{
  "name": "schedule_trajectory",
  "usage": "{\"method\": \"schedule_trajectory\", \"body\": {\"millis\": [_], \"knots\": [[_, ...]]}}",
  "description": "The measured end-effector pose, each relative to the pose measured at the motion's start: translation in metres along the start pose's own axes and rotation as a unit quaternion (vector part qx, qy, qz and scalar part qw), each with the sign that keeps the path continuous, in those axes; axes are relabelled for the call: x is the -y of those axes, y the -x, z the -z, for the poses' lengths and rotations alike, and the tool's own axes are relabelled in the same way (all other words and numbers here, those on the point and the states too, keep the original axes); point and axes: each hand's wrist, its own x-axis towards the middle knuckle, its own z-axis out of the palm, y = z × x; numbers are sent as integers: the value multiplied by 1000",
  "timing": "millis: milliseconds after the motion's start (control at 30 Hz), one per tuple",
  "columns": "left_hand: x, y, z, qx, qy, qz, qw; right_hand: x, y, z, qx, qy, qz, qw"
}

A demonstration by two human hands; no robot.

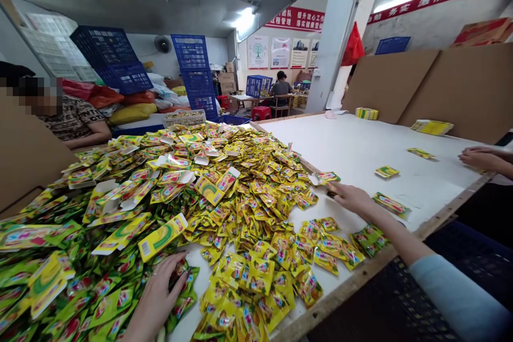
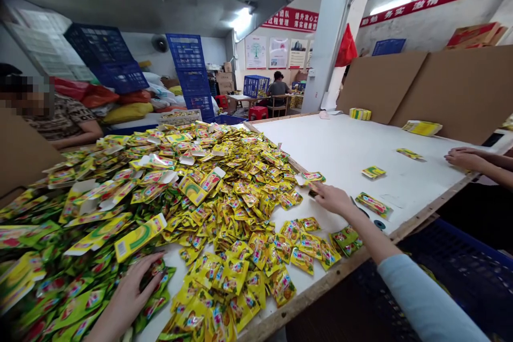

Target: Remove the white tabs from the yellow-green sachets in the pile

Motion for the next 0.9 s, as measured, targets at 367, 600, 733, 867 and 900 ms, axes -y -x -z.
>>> {"method": "schedule_trajectory", "body": {"millis": [367, 600, 733, 867, 900], "knots": [[-19, -3, 20, -32, 139, 117, 983, 77, 2, 49, -88, -71, 62, 992], [-31, -2, 32, -106, 300, 242, 917, 287, 103, -1, 16, -157, 251, 955], [-46, -3, 32, -129, 403, 286, 860, 312, 117, -7, 54, -190, 223, 955], [-56, -7, 23, -136, 492, 304, 804, 296, 108, -9, 89, -253, 220, 938], [-57, -10, 20, -131, 508, 309, 793, 291, 104, -9, 93, -277, 222, 930]]}}
